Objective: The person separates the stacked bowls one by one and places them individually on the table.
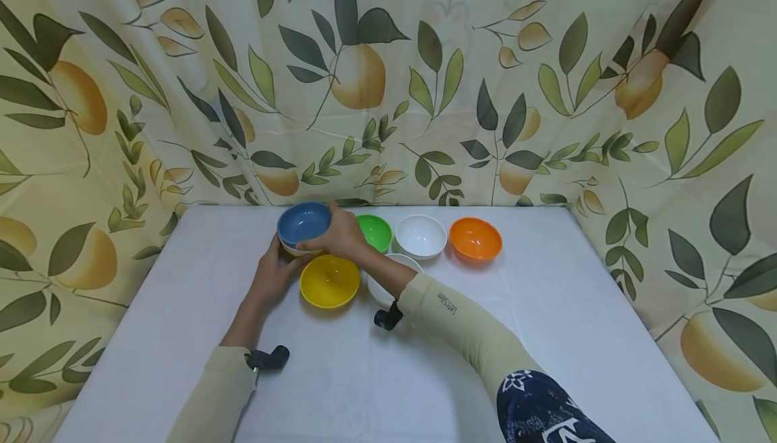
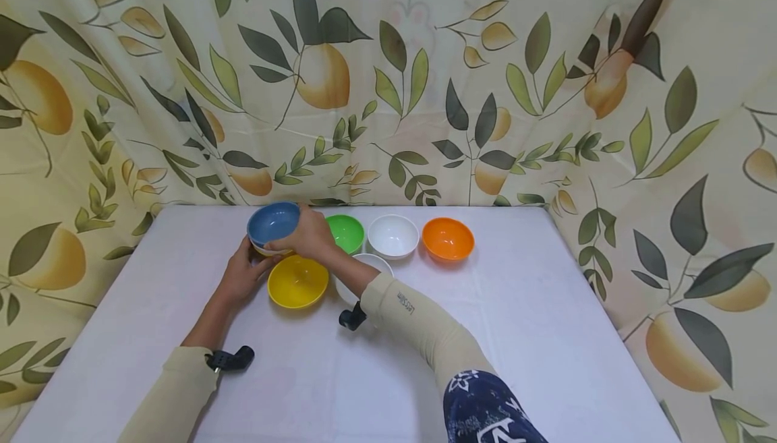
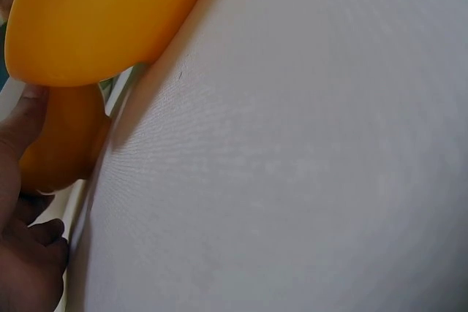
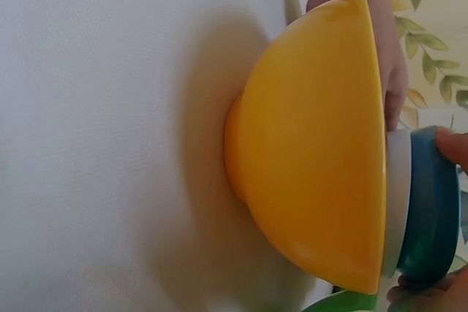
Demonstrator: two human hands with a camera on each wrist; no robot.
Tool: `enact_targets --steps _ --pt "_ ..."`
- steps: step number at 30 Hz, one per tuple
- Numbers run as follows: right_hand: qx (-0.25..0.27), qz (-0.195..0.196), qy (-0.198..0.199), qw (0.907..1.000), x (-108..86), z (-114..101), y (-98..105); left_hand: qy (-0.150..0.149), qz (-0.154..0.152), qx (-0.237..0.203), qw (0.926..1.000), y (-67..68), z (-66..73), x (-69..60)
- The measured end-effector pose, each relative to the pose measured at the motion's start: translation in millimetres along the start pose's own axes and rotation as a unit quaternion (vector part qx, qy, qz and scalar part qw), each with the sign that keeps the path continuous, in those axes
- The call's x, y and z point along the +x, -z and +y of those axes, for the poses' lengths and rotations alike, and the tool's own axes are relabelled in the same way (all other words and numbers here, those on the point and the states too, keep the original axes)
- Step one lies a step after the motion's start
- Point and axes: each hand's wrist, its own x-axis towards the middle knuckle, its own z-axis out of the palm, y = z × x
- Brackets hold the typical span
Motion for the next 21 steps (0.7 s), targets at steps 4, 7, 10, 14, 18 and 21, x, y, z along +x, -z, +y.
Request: enact_targets --steps 4,7,10,14,18,21 --pt "0.010 0.002 0.007 0.9999 -0.5 0 1 0.000 0.002 -0.003 1.0000 -0.4 -1.4 0.0" --pt "0.017 0.001 0.007 0.9998 -1.5 -2 3 0.004 0.003 -0.009 0.9999 -0.9 -1.9 0.3" --pt "0.018 -0.002 0.005 0.9998 -3.5 -4 5 0.006 0.004 -0.008 0.9999 -1.0 -1.3 -0.1" --pt "0.019 -0.006 0.003 0.9998 -6.8 -6 9 0.003 0.003 -0.002 1.0000 0.0 -0.4 -0.6" --pt "0.026 -0.008 -0.001 0.9996 -11.7 -7 14 0.001 0.002 -0.001 1.0000 0.5 -0.3 -1.2" --pt "0.041 -0.007 0.002 0.9991 -17.8 -9 21 0.006 0.002 0.002 1.0000 0.6 -0.2 -1.4"
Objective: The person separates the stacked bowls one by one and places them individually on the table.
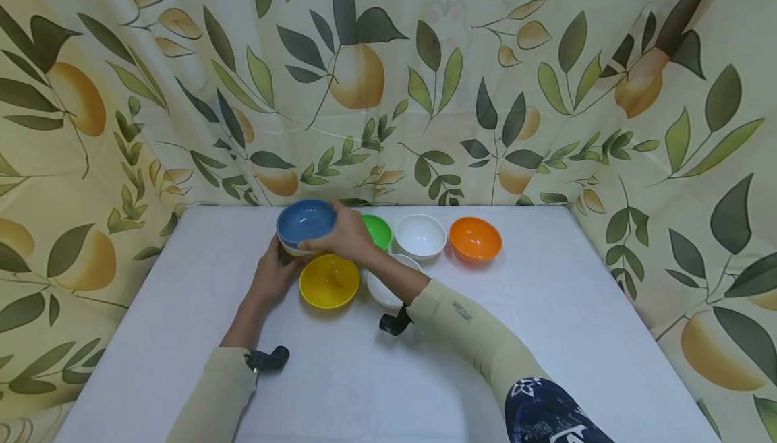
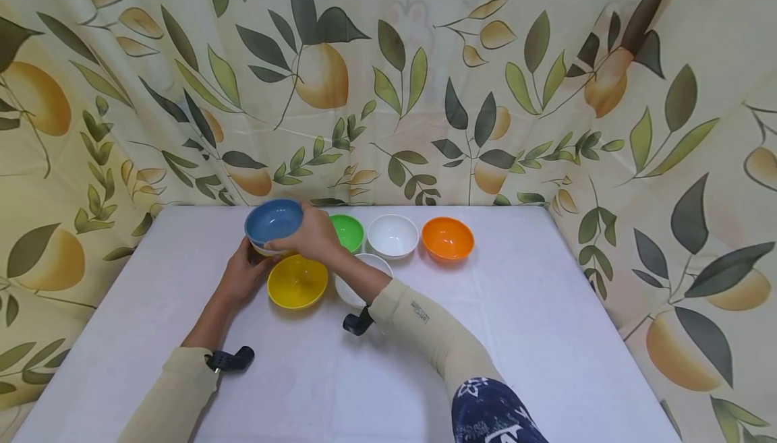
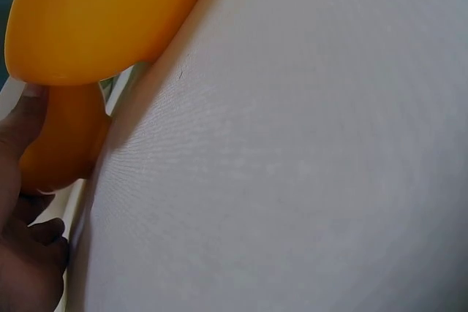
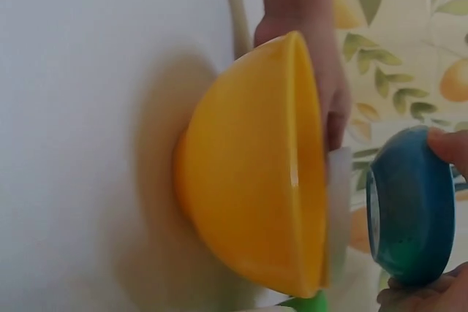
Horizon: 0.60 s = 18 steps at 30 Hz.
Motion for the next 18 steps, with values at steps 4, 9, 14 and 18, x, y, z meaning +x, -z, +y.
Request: enact_targets --steps 4,9,14,18 --pt "0.026 0.002 0.022 0.9994 -10.9 -5 11 0.005 0.002 -0.003 1.0000 -0.6 -0.6 0.6" --pt "0.039 0.007 0.026 0.9989 -29.2 -7 27 -0.001 0.006 -0.022 0.9997 -3.4 -2.7 2.4" --pt "0.056 0.005 0.016 0.9983 -56.5 -1 46 0.002 0.007 -0.032 0.9995 -4.4 -0.9 2.0" --pt "0.067 0.012 0.020 0.9975 -79.4 8 58 0.006 0.004 -0.033 0.9994 -2.6 0.4 0.6"
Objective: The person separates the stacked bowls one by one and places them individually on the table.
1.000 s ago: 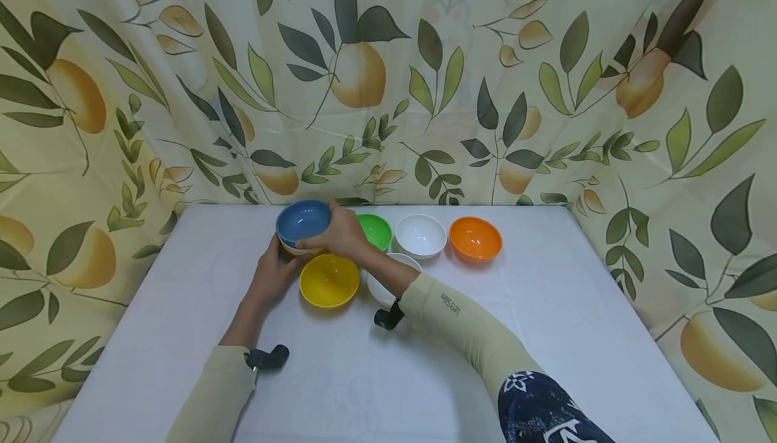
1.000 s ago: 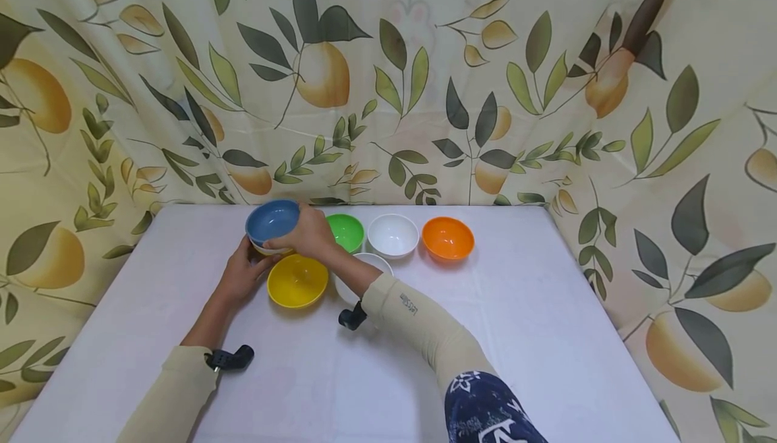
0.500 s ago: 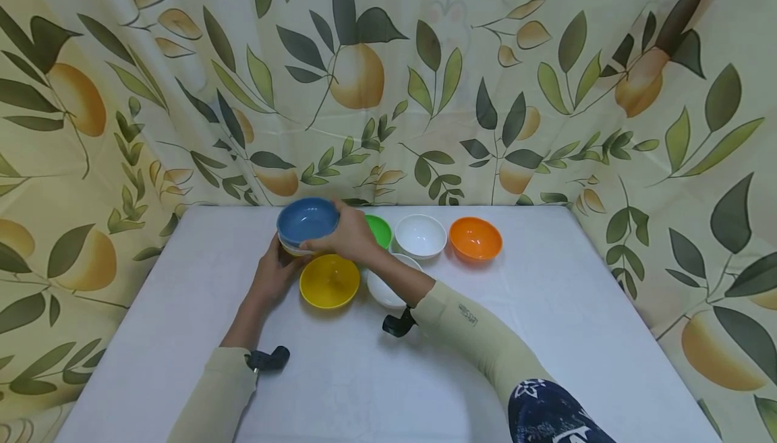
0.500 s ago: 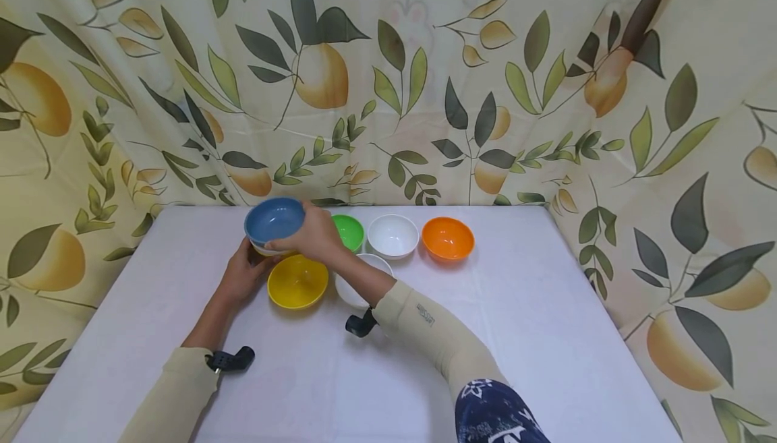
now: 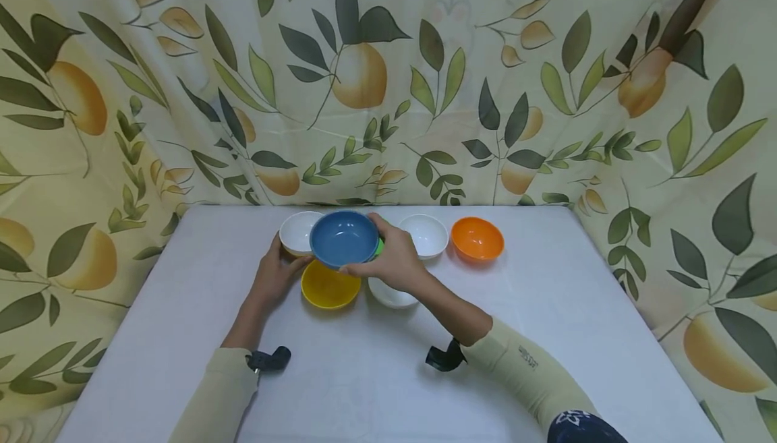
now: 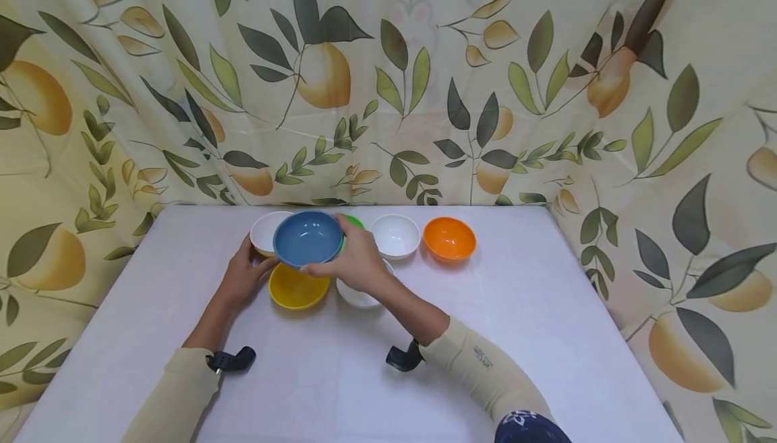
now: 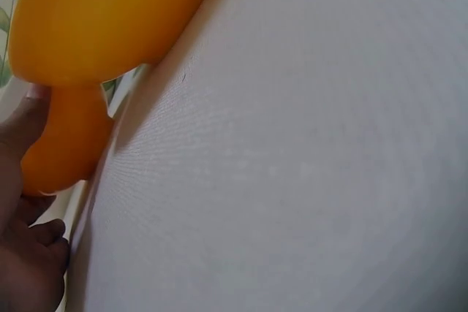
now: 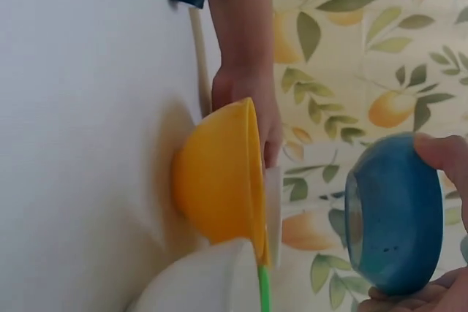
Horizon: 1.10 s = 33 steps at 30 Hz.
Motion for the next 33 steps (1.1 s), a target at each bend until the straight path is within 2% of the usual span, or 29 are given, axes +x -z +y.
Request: enact_targets --steps 4,10,15,23,27,33 --pt "-0.008 0.010 -0.004 0.9999 -19.0 6 12 0.007 0.001 0.002 1.0000 0.3 -1.1 -0.3" --pt "-0.002 0.019 -0.024 0.9995 -40.5 10 28 0.000 0.001 0.010 0.9999 1.2 -0.9 1.3" --pt "0.011 0.030 -0.009 0.9994 -52.6 14 37 -0.005 0.000 0.012 0.9999 2.5 0.9 2.4" --pt "0.011 0.059 0.001 0.9982 -69.9 21 51 0.009 -0.003 0.004 0.9999 1.2 3.5 1.4" --pt "-0.001 0.073 -0.008 0.9973 -80.7 28 59 0.010 0.000 0.006 0.9999 0.7 3.4 0.0" --pt "-0.017 0.117 -0.038 0.9923 -99.1 41 74 0.004 0.002 0.008 1.0000 0.1 1.7 -0.9"
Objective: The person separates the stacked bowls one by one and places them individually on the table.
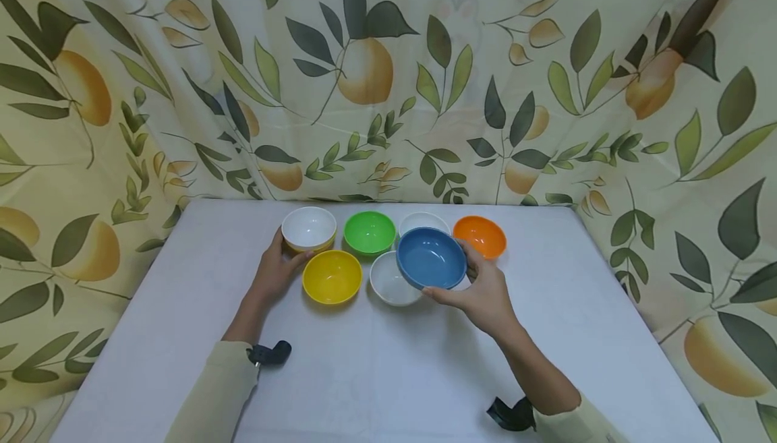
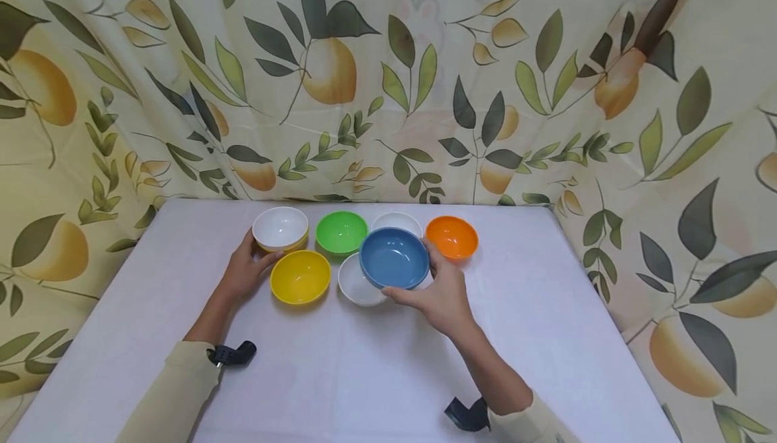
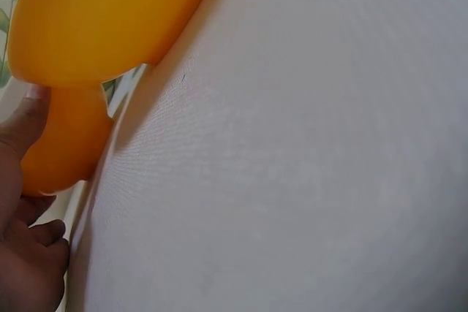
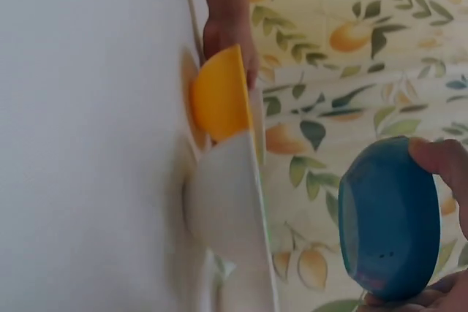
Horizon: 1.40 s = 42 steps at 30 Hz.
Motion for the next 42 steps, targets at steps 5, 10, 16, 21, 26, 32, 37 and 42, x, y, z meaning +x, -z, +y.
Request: enact_targets --steps 5,10,16,21,26,32,37,42 --pt "-0.009 0.036 -0.035 0.9987 -9.3 15 9 0.011 0.001 0.001 0.9999 1.0 -1.7 0.0" --pt "-0.015 0.054 -0.048 0.9973 -15.6 30 11 0.021 0.002 -0.003 0.9998 1.1 -4.1 -0.2" --pt "-0.020 0.061 -0.055 0.9964 -18.9 43 11 0.025 0.004 -0.009 0.9996 -2.0 -7.0 -1.9" --pt "-0.024 0.062 -0.074 0.9951 -17.6 52 12 0.030 0.008 -0.006 0.9995 -2.5 -7.8 -4.1" --pt "-0.035 0.060 -0.105 0.9921 -16.1 63 13 0.027 0.008 -0.001 0.9996 -2.1 -5.9 -4.6" --pt "-0.054 0.046 -0.133 0.9887 -16.9 75 12 0.015 0.009 0.004 0.9998 -1.8 -5.7 -1.0" --pt "-0.073 0.027 -0.148 0.9859 -17.9 83 10 0.001 0.008 -0.002 1.0000 -2.7 -3.7 -0.6" --pt "-0.092 0.011 -0.152 0.9840 -19.2 83 8 0.001 0.005 -0.001 1.0000 -2.0 -0.7 -0.3"
